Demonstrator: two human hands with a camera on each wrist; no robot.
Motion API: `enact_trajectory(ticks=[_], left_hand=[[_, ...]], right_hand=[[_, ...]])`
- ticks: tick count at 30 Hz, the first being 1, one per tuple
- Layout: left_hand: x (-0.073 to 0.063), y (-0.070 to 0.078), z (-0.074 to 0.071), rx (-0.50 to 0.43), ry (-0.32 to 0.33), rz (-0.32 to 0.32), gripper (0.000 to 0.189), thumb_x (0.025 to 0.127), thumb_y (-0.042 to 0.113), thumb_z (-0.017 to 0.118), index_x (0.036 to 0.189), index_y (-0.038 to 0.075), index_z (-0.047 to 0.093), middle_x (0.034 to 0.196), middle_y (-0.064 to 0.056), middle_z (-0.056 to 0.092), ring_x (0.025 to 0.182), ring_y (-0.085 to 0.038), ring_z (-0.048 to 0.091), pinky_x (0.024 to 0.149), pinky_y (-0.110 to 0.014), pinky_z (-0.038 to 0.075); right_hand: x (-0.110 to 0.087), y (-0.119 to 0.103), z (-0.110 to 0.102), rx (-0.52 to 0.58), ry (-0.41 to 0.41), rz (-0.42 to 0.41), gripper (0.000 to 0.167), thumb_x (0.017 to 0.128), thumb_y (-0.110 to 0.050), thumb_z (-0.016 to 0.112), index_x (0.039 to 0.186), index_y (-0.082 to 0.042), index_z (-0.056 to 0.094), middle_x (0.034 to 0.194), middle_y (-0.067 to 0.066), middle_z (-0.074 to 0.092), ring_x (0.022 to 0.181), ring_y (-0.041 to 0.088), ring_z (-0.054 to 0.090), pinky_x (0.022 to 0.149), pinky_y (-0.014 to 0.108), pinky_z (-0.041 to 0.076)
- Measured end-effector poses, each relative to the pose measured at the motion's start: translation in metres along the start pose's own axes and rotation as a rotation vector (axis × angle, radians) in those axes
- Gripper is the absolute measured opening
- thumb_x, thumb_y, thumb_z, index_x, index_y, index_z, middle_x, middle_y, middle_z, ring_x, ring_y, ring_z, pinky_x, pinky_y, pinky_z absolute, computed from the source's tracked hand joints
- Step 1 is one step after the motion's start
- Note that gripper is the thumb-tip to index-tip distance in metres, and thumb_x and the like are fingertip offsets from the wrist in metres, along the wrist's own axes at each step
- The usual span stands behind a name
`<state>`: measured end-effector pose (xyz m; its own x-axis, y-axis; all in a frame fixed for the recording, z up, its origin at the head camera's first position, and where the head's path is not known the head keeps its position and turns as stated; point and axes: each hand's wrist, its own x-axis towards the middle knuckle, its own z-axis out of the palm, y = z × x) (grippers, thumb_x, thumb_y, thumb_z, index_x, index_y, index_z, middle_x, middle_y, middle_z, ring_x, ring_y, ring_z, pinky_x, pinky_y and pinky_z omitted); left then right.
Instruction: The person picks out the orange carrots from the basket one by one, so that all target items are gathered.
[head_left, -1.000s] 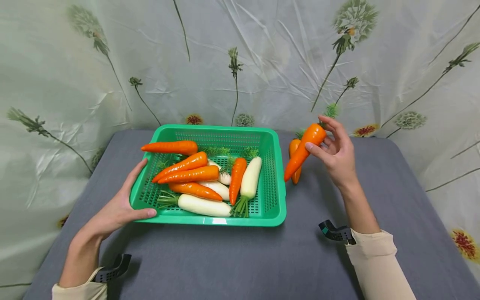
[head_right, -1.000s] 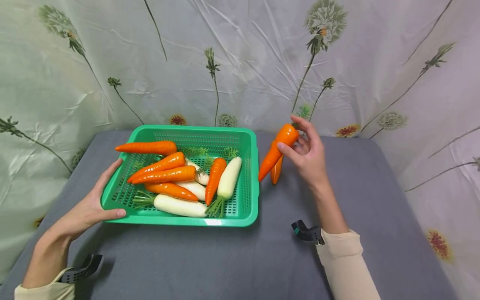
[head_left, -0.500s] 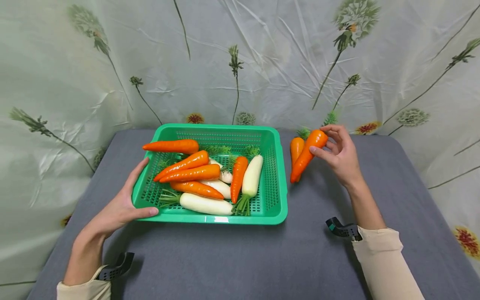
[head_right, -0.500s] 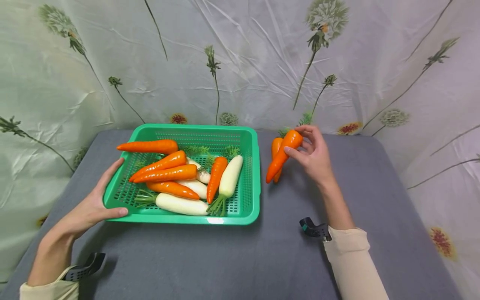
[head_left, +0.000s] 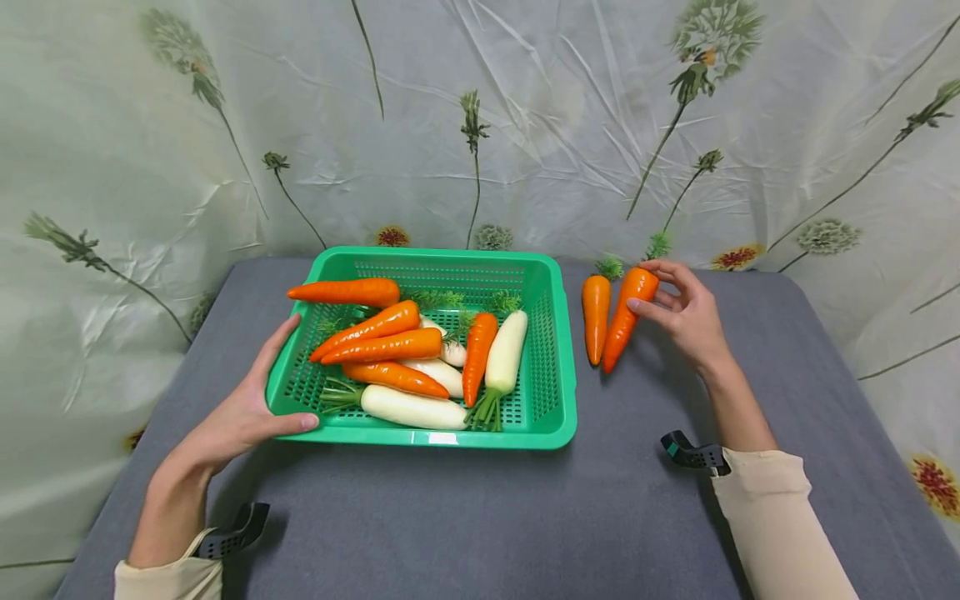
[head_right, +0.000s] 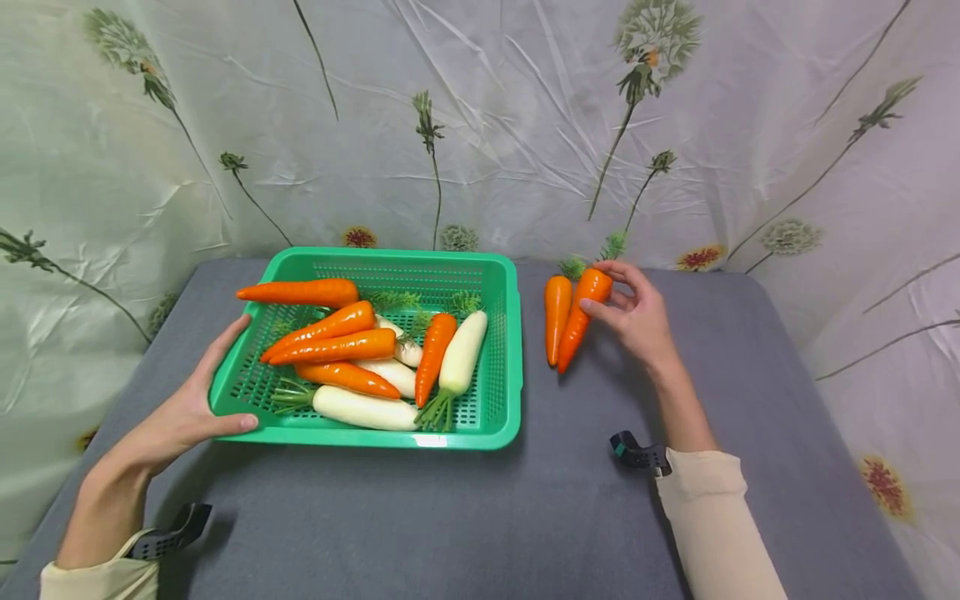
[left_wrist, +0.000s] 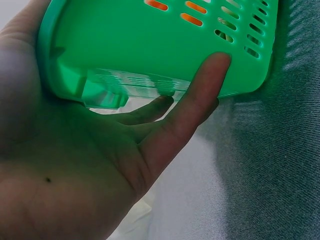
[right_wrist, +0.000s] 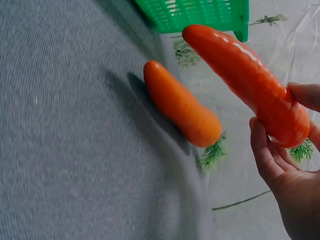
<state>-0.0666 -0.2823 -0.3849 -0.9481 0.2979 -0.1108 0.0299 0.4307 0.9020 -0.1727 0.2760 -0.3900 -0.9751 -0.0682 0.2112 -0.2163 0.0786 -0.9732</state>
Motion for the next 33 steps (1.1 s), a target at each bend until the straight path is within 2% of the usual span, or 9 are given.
enact_trajectory(ticks=[4, 11, 17, 21, 25, 33], left_hand=[[0.001, 0.000, 0.000, -0.003, -0.002, 0.000, 0.123, 0.084, 0.003, 0.080, 0.166, 0.044, -0.002, 0.172, -0.016, 0.005, 0.128, -0.005, 0.038, 0.093, -0.011, 0.039], [0.002, -0.001, 0.001, -0.009, -0.004, 0.000, 0.123, 0.084, 0.002, 0.080, 0.166, 0.044, -0.002, 0.171, -0.016, 0.005, 0.127, -0.004, 0.038, 0.093, -0.011, 0.039], [0.003, -0.001, 0.001, -0.008, 0.002, 0.011, 0.123, 0.083, 0.002, 0.080, 0.166, 0.043, -0.001, 0.171, -0.016, 0.007, 0.127, -0.003, 0.039, 0.093, -0.010, 0.039], [0.004, -0.001, 0.002, -0.003, 0.005, 0.016, 0.123, 0.083, 0.001, 0.080, 0.166, 0.043, -0.001, 0.171, -0.017, 0.007, 0.128, -0.004, 0.038, 0.093, -0.010, 0.039], [0.003, -0.001, 0.002, 0.000, 0.007, 0.017, 0.123, 0.083, 0.002, 0.080, 0.166, 0.043, -0.001, 0.171, -0.016, 0.006, 0.129, -0.004, 0.037, 0.094, -0.010, 0.038], [0.000, -0.002, 0.001, -0.019, 0.003, 0.005, 0.122, 0.083, 0.001, 0.079, 0.166, 0.043, -0.001, 0.171, -0.015, 0.006, 0.128, -0.005, 0.039, 0.092, -0.011, 0.041]], right_hand=[[0.003, 0.005, -0.005, -0.042, -0.004, 0.031, 0.050, 0.089, 0.008, 0.074, 0.137, -0.001, 0.061, 0.124, -0.001, 0.055, 0.098, 0.000, 0.072, 0.077, 0.015, 0.057], [0.006, 0.012, -0.012, -0.237, -0.004, 0.078, 0.055, 0.092, -0.001, 0.075, 0.144, -0.002, 0.058, 0.126, -0.012, 0.054, 0.097, -0.007, 0.069, 0.079, 0.012, 0.055], [0.009, 0.018, -0.015, -0.341, -0.016, 0.110, 0.056, 0.094, -0.009, 0.076, 0.147, -0.009, 0.058, 0.127, -0.015, 0.052, 0.096, -0.012, 0.065, 0.081, 0.010, 0.053], [0.008, 0.021, -0.017, -0.389, -0.029, 0.148, 0.057, 0.096, -0.015, 0.076, 0.149, -0.015, 0.056, 0.135, 0.001, 0.053, 0.094, -0.013, 0.063, 0.079, 0.010, 0.053], [0.006, 0.025, -0.017, -0.415, -0.037, 0.185, 0.061, 0.098, -0.018, 0.074, 0.153, -0.010, 0.050, 0.143, 0.019, 0.050, 0.093, -0.015, 0.061, 0.078, 0.010, 0.052], [0.004, 0.035, -0.013, -0.445, -0.074, 0.232, 0.064, 0.100, -0.021, 0.070, 0.157, -0.006, 0.044, 0.148, 0.030, 0.048, 0.087, -0.014, 0.058, 0.073, 0.012, 0.050]])
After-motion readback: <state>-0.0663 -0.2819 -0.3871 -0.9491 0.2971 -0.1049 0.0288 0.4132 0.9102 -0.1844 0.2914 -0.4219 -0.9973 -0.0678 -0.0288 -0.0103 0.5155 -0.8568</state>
